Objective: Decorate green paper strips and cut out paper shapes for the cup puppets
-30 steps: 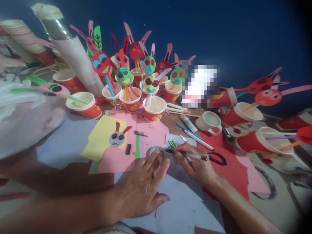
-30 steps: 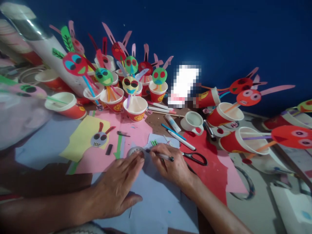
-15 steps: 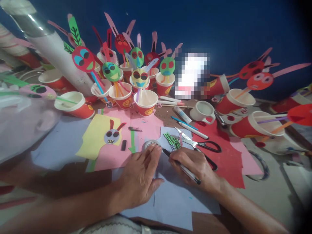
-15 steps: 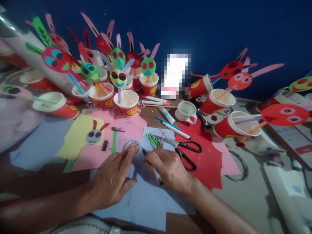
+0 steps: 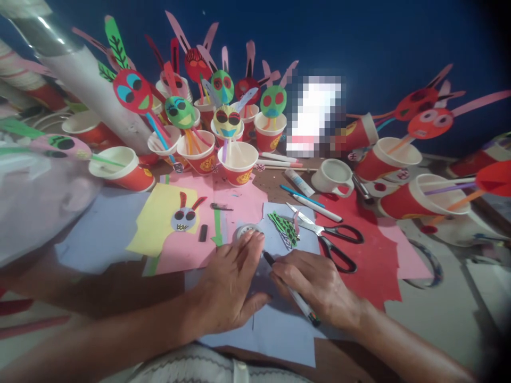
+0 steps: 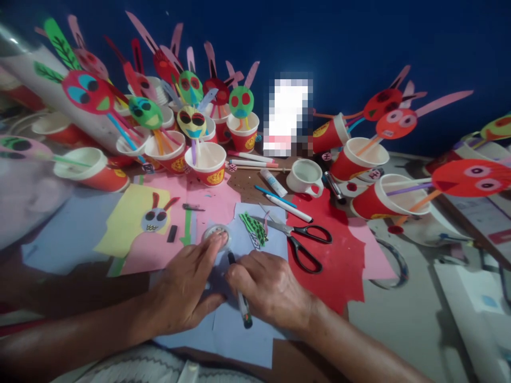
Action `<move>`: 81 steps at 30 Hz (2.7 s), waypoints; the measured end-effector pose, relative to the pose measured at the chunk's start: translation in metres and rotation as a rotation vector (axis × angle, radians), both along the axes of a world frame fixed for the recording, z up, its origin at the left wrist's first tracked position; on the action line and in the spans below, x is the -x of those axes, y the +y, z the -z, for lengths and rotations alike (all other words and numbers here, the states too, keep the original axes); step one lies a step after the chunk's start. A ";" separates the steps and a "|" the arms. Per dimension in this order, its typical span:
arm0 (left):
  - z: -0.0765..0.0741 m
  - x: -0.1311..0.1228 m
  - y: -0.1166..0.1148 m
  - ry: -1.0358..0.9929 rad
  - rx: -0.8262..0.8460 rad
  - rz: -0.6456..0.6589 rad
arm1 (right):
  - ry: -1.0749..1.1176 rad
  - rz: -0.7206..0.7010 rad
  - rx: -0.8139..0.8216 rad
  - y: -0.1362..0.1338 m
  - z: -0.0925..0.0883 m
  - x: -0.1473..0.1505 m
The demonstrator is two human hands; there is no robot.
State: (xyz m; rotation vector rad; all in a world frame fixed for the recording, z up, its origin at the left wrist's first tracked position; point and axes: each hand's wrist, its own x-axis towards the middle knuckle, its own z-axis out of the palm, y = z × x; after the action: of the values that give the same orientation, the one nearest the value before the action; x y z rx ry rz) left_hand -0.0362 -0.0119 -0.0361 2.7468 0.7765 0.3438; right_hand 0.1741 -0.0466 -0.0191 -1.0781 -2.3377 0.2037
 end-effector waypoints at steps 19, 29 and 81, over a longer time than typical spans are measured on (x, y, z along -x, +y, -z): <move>-0.001 0.000 0.002 -0.071 0.138 -0.029 | -0.054 -0.085 -0.114 -0.002 0.015 0.013; 0.001 0.002 0.004 -0.114 0.121 -0.018 | -0.021 -0.126 -0.142 0.007 0.019 0.026; -0.005 -0.001 -0.002 0.110 -0.009 0.002 | 0.096 0.246 0.021 0.039 0.016 -0.012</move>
State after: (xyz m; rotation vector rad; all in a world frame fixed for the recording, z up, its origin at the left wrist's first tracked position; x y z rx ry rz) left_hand -0.0356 -0.0138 -0.0314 2.7950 0.8004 0.1972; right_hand 0.1862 -0.0075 -0.0350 -1.3233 -2.1002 0.1835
